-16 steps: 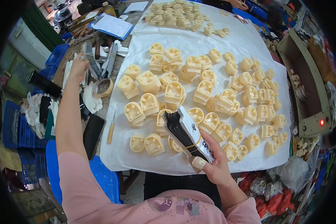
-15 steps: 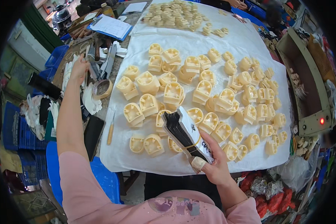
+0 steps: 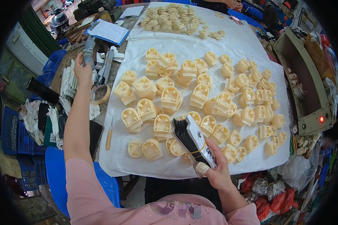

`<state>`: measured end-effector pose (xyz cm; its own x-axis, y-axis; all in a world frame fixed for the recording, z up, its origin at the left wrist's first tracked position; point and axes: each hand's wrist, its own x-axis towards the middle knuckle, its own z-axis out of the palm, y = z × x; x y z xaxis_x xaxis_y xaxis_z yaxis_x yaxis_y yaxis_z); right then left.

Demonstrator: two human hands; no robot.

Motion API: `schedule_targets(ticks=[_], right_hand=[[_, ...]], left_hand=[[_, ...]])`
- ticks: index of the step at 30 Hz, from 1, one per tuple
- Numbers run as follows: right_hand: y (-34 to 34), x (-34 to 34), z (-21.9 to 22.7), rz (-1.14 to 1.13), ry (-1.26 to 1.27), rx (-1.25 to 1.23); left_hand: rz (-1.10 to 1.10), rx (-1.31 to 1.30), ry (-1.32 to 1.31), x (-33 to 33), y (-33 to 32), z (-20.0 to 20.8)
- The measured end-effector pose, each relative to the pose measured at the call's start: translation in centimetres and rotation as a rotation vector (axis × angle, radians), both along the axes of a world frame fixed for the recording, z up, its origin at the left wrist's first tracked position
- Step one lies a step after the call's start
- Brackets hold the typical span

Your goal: The recorder is assembling small plastic and fabric components for footwear, possibly internal supports or heel counters, using a thermal setting machine.

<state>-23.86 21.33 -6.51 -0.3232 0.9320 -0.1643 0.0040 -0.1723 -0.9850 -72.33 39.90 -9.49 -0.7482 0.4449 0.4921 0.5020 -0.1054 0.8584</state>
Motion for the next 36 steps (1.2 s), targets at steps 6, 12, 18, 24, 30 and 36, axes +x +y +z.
schedule_targets(ticks=[6,12,18,24,30,36], right_hand=[[-0.1,-1.0,-0.5,-0.004,0.017,-0.031],[0.4,-0.9,-0.3,-0.052,-0.001,-0.062],[0.8,-0.9,-0.5,-0.042,-0.010,-0.050],[1.3,-1.6,-0.3,-0.053,-0.010,-0.034],[1.6,-0.9,-0.5,-0.104,0.012,-0.079],[2.1,-1.0,-0.5,-0.112,-0.009,-0.111]], left_hand=[[-0.063,-0.071,-0.063,2.5,2.8,-0.7],[0.018,-0.381,0.349,7.8,3.3,-2.3],[0.274,-0.790,0.738,8.1,1.2,-2.2],[0.153,-1.028,0.574,5.7,0.5,-2.2],[0.147,-0.702,0.338,4.7,3.1,-0.2],[0.171,-0.732,0.252,3.1,7.4,0.0]])
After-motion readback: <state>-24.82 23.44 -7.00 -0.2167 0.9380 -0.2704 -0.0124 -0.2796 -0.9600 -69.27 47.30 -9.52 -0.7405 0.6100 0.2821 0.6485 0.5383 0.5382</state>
